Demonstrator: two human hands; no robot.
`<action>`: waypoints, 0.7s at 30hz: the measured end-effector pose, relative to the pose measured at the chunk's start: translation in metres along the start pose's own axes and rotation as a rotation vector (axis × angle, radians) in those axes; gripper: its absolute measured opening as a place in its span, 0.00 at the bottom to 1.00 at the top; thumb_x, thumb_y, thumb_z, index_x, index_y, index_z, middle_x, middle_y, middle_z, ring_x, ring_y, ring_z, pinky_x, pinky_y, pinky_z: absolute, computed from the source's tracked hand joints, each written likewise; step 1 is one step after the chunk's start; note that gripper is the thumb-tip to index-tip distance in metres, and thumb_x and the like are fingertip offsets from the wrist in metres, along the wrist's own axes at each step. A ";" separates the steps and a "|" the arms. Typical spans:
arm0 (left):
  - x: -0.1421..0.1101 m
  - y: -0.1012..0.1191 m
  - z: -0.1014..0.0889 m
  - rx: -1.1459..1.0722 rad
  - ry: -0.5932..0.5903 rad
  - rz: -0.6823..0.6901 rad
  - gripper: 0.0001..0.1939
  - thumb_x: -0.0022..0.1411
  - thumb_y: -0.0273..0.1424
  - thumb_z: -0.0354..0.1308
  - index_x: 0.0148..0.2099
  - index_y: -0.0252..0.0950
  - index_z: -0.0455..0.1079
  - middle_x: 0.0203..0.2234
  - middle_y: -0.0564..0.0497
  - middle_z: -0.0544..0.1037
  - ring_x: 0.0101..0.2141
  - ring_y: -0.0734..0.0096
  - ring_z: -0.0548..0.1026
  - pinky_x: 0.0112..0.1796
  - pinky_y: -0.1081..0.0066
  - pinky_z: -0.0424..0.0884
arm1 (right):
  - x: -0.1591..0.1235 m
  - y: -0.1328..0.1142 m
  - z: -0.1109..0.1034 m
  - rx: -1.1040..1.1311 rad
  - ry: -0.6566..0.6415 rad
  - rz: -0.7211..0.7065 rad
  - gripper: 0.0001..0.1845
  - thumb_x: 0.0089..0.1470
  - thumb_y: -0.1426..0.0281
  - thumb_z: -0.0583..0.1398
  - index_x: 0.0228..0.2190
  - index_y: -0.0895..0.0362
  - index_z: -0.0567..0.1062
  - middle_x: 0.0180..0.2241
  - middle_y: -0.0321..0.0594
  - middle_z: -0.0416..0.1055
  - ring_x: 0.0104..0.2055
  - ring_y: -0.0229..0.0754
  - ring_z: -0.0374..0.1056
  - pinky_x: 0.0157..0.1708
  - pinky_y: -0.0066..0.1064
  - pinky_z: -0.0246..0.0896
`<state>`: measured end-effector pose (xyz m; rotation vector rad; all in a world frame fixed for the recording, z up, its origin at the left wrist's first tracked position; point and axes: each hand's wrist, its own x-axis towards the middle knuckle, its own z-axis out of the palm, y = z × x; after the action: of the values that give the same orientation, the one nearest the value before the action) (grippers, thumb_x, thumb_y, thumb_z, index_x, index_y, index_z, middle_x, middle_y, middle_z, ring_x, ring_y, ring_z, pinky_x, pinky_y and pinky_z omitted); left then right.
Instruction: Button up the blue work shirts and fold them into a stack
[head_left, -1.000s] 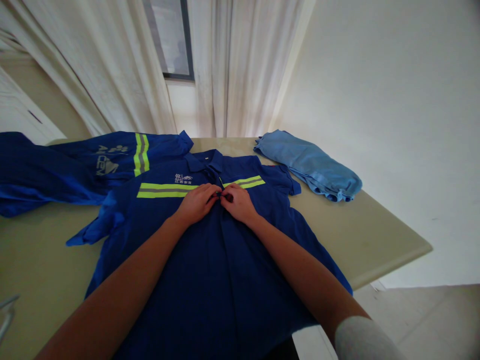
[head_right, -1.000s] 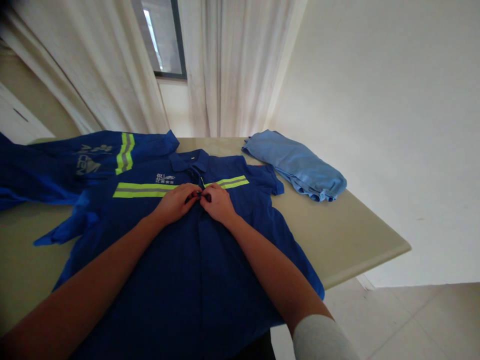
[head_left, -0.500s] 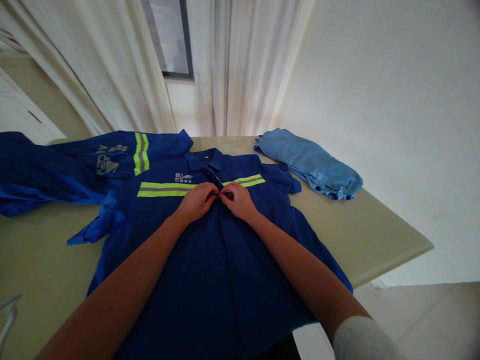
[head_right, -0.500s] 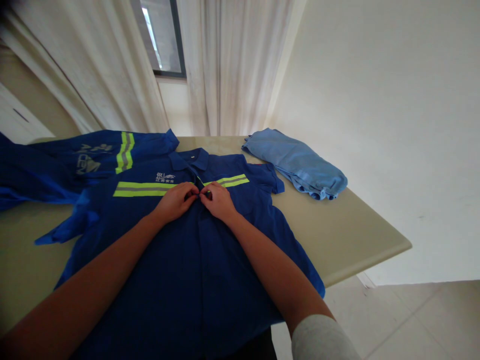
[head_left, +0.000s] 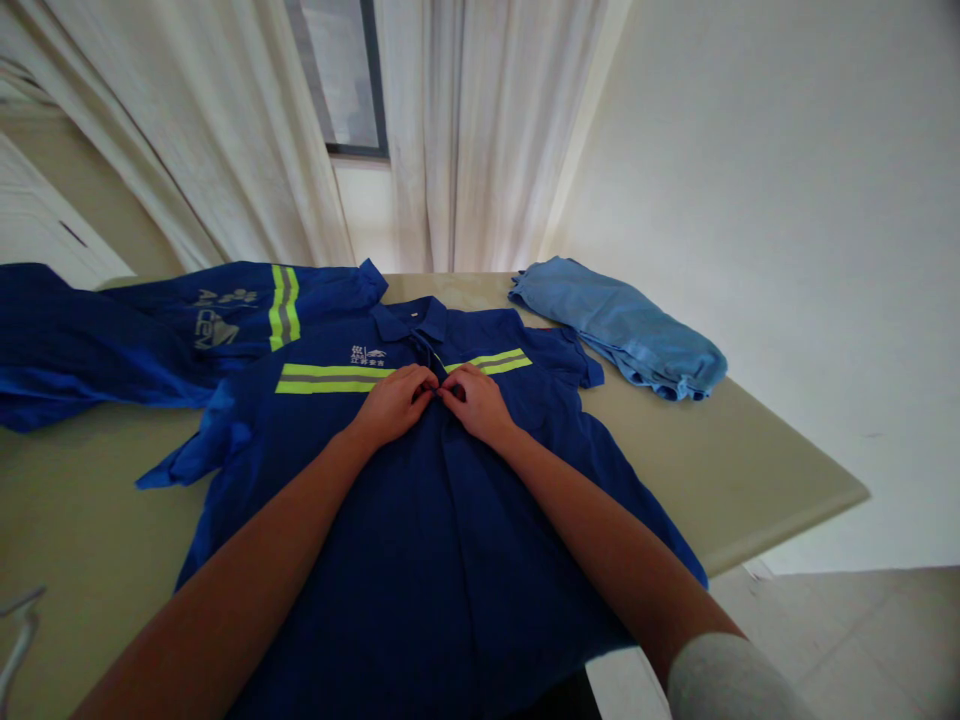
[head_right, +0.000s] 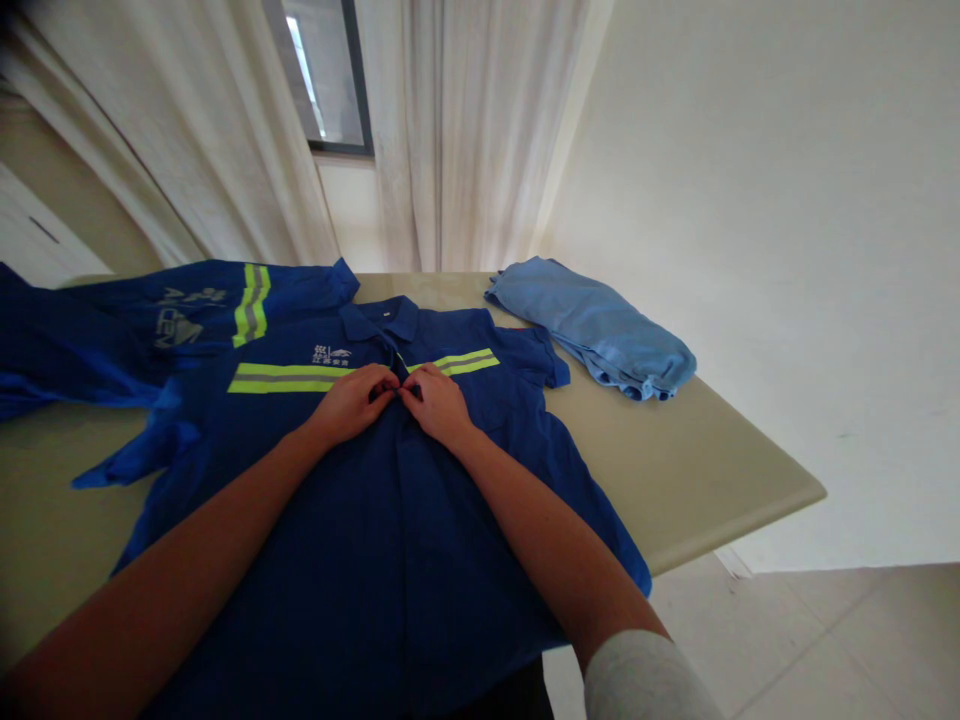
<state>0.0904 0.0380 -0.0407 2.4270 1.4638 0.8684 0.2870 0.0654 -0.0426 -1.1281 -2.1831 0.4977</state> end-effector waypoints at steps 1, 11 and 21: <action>0.000 0.000 0.000 -0.003 0.002 0.001 0.07 0.66 0.25 0.54 0.43 0.39 0.71 0.37 0.48 0.77 0.39 0.61 0.76 0.43 0.63 0.71 | 0.000 0.000 0.000 0.004 0.002 0.003 0.01 0.62 0.71 0.66 0.36 0.55 0.80 0.38 0.36 0.74 0.35 0.39 0.67 0.38 0.30 0.60; 0.000 -0.004 0.001 0.026 0.014 -0.019 0.06 0.68 0.28 0.56 0.44 0.38 0.74 0.37 0.47 0.79 0.42 0.59 0.76 0.46 0.61 0.72 | 0.000 -0.002 0.001 0.039 0.013 0.029 0.01 0.61 0.71 0.66 0.35 0.54 0.81 0.39 0.37 0.75 0.36 0.39 0.68 0.41 0.31 0.62; 0.000 0.000 0.000 0.068 -0.017 0.015 0.08 0.69 0.28 0.52 0.45 0.40 0.71 0.41 0.46 0.79 0.44 0.56 0.75 0.47 0.58 0.70 | 0.002 0.001 0.002 0.043 -0.016 0.046 0.03 0.61 0.72 0.66 0.35 0.54 0.82 0.39 0.37 0.75 0.36 0.40 0.68 0.40 0.32 0.62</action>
<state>0.0899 0.0381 -0.0405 2.4910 1.4947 0.8112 0.2851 0.0674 -0.0435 -1.1569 -2.1541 0.5729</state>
